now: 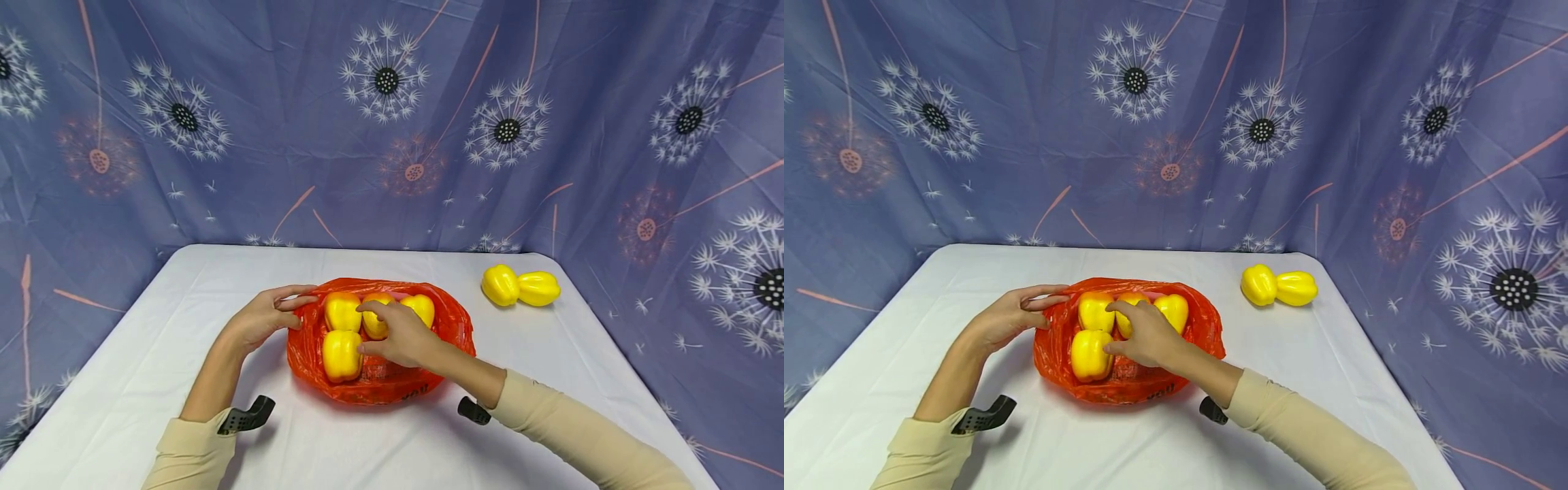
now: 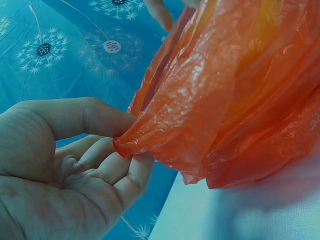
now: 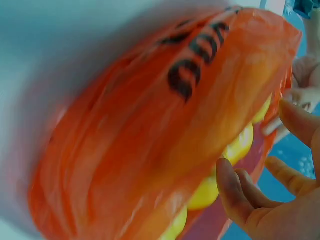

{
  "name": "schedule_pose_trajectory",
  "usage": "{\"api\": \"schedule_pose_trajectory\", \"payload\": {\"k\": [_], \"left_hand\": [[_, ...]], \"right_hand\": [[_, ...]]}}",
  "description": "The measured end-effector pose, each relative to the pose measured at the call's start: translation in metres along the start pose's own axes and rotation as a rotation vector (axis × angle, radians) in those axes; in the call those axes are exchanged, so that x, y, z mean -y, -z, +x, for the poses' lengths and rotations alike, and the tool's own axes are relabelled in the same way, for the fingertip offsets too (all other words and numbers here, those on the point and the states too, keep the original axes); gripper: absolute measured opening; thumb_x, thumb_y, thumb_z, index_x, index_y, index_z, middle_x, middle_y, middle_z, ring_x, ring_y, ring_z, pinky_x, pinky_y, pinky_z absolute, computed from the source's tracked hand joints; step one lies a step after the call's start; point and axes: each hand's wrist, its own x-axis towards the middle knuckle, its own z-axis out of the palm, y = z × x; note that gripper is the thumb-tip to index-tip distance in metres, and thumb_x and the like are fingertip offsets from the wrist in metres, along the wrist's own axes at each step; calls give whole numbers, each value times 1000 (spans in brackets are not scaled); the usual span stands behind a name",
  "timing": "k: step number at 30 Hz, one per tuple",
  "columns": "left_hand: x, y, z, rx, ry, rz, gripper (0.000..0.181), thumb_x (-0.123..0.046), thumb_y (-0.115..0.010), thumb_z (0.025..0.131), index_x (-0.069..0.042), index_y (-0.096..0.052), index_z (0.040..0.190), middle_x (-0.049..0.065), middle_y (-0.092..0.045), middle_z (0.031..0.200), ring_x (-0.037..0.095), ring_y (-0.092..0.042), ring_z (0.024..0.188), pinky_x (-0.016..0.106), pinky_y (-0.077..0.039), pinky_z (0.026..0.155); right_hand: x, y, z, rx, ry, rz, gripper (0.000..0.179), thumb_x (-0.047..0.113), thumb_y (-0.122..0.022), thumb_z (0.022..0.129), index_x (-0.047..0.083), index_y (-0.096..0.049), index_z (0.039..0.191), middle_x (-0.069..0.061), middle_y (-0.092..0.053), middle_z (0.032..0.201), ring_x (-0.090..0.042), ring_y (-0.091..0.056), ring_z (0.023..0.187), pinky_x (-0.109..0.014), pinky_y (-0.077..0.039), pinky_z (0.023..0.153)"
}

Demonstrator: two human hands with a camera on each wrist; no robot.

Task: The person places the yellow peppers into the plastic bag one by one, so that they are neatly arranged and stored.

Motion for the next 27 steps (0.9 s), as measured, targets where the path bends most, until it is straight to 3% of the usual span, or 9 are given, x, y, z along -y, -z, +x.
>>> {"api": "schedule_pose_trajectory", "payload": {"k": [7, 16, 27], "left_hand": [[-1, 0, 0, 0, 6, -1, 72, 9, -60, 78, 1, -48, 149, 26, -54, 146, 16, -57, 129, 25, -51, 77], [-1, 0, -1, 4, 1, -1, 72, 9, -60, 79, 1, -48, 149, 26, -54, 146, 21, -55, 133, 25, -52, 77], [0, 1, 0, -2, 8, -3, 72, 9, -60, 78, 0, -48, 148, 26, -54, 146, 15, -58, 128, 24, -52, 78]], "right_hand": [[-13, 22, -7, -82, -38, 45, 66, 31, -84, 83, 19, -57, 142, -12, -65, 131, -36, -62, 114, -48, -51, 93], [-30, 43, -19, -155, -61, 9, 65, 34, -85, 81, 21, -59, 139, -11, -67, 127, -35, -64, 109, -47, -52, 89], [-49, 69, -33, -216, -146, -33, 67, 32, -83, 82, 21, -56, 143, -16, -66, 126, -35, -62, 110, -48, -52, 88]]}}
